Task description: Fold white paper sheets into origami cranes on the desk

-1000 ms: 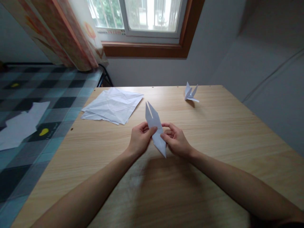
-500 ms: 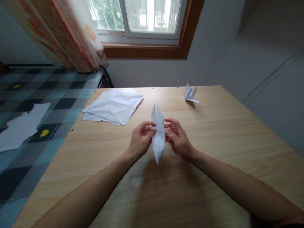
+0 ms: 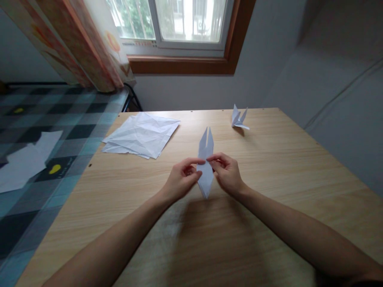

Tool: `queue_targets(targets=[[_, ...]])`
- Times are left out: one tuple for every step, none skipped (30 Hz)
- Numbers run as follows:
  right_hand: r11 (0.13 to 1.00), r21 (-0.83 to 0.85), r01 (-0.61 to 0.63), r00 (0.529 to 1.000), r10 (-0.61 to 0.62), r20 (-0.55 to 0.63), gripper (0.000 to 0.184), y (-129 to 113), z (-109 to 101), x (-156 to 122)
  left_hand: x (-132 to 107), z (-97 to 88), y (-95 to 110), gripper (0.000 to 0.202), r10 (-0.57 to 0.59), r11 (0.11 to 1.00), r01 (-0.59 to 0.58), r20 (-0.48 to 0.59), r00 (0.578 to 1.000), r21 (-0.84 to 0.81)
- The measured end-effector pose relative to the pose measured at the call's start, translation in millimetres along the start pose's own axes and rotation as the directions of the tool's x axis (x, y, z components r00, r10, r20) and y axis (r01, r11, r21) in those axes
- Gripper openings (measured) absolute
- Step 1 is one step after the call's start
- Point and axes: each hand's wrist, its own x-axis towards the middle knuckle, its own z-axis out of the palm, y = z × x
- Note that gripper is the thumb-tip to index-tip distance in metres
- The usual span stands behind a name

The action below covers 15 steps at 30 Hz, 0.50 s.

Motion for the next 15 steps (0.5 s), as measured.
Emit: queue_targets(targets=[[1.0, 0.008, -0.01, 1.0, 0.01, -0.001, 0.013, -0.1, -0.2, 0.0, 0.0, -0.4, -0.2, 0.029, 0.004, 0.999, -0.004, 0.003, 1.0, 0.031], [1.0, 0.015, -0.021, 1.0, 0.021, 0.0, 0.013, -0.5, -0.3, 0.0, 0.1, -0.8, -0.7, 0.028, 0.009, 0.998, -0.009, 0.002, 1.0, 0.056], [0.999, 0.022, -0.03, 1.0, 0.03, -0.001, 0.014, -1.1, -0.3, -0.1, 0.3, -1.3, -1.2, 0.029, 0.013, 0.997, -0.013, 0.002, 1.0, 0.07], [0.999, 0.03, -0.039, 0.999, 0.039, -0.001, 0.014, -1.9, -0.1, -0.1, 0.6, -1.8, -1.9, 0.03, 0.014, 0.997, -0.014, 0.004, 1.0, 0.073], [0.998, 0.038, -0.046, 0.999, 0.046, -0.002, 0.015, -2.7, 0.0, -0.2, 0.9, -2.2, -2.6, 0.032, 0.012, 0.998, -0.012, 0.009, 1.0, 0.067], [0.998, 0.045, -0.054, 0.999, 0.054, -0.001, 0.015, -3.3, 0.2, -0.2, 1.1, -2.7, -3.2, 0.033, 0.009, 0.998, -0.009, 0.014, 1.0, 0.057], [0.997, 0.051, -0.06, 0.998, 0.06, 0.002, 0.016, -3.9, 0.4, -0.2, 1.3, -3.0, -3.7, 0.034, 0.004, 0.999, -0.005, 0.019, 1.0, 0.043], [0.996, 0.058, -0.067, 0.998, 0.066, 0.006, 0.016, -4.3, 0.5, -0.2, 1.4, -3.3, -4.0, 0.035, -0.001, 1.0, 0.001, 0.023, 1.0, 0.029], [0.995, 0.067, -0.073, 0.997, 0.073, 0.014, 0.016, -4.5, 0.4, -0.1, 1.5, -3.5, -4.1, 0.036, -0.006, 1.0, 0.006, 0.025, 1.0, 0.017], [0.994, 0.077, -0.078, 0.997, 0.076, 0.023, 0.016, -4.7, 0.2, -0.1, 1.6, -3.7, -4.1, 0.036, -0.01, 1.0, 0.01, 0.026, 1.0, 0.007], [0.993, 0.086, -0.079, 0.997, 0.076, 0.033, 0.017, -4.9, -0.2, 0.0, 1.7, -3.9, -4.0, 0.036, -0.012, 1.0, 0.012, 0.024, 1.0, -0.003], [0.993, 0.092, -0.076, 0.996, 0.072, 0.044, 0.019, -5.1, -0.6, 0.0, 1.9, -4.1, -3.9, 0.037, -0.014, 1.0, 0.015, 0.022, 1.0, -0.014], [0.993, 0.094, -0.075, 0.996, 0.07, 0.062, 0.023, -5.4, -1.0, 0.0, 2.1, -4.4, -3.9, 0.038, -0.019, 0.999, 0.02, 0.02, 1.0, -0.027], [0.992, 0.095, -0.078, 0.994, 0.07, 0.087, 0.027, -5.7, -1.4, -0.1, 2.4, -4.7, -3.9, 0.039, -0.026, 0.999, 0.027, 0.018, 0.999, -0.043], [0.992, 0.097, -0.083, 0.991, 0.072, 0.111, 0.032, -5.9, -1.7, -0.2, 2.7, -5.1, -4.2, 0.041, -0.035, 0.997, 0.036, 0.016, 0.999, -0.063]])
